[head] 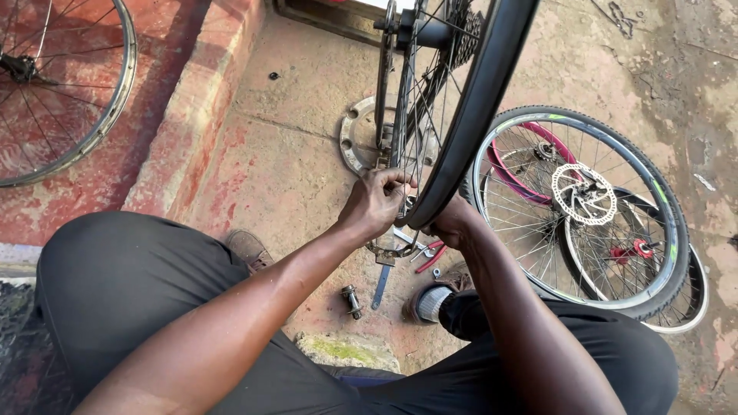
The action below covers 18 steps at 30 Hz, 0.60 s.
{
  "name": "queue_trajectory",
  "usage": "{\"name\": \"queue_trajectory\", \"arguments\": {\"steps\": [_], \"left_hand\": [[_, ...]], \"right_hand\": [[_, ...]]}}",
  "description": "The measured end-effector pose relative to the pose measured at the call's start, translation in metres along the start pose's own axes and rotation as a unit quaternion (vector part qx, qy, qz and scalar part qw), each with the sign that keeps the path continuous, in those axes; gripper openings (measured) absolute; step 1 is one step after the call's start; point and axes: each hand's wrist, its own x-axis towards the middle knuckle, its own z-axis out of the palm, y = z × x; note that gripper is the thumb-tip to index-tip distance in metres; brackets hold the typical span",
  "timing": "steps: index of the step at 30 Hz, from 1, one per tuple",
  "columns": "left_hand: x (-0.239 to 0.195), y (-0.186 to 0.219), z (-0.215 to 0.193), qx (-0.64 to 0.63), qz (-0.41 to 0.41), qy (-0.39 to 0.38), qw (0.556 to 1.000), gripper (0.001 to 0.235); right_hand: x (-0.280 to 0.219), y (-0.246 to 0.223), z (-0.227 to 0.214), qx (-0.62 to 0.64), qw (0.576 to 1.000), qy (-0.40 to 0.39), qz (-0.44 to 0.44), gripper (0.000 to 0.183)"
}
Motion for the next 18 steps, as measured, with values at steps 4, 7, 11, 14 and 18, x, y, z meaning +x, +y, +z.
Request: {"name": "queue_trajectory", "arguments": {"steps": [4, 7, 11, 14, 18], "left_hand": [[-0.006, 0.028, -0.009, -0.016, -0.021, -0.048, 0.999, 0.029], [-0.02, 0.122, -0.044, -0.232, -0.098, -0.069, 0.965, 0.036], [-0.043, 0.214, -0.139, -0.371, 0.303, -0.098, 0.873, 0.031], [-0.041, 0.209, -0.148, -0.284, 0.363, 0.031, 0.887, 0.027], [-0.02, 0.146, -0.11, -0.193, 0.29, 0.157, 0.924, 0.028]], "right_hand": [[-0.005, -0.012, -0.003, -0.007, 0.999, 0.039, -0.011, 0.008], [-0.009, -0.028, -0.026, -0.007, 0.998, 0.057, -0.018, 0.008], [-0.03, -0.041, -0.046, -0.009, 0.995, 0.092, -0.032, 0.008], [-0.047, -0.053, -0.044, 0.087, 0.991, 0.075, -0.066, 0.015], [-0.047, -0.042, -0.044, 0.105, 0.989, 0.071, -0.078, 0.015]]}}
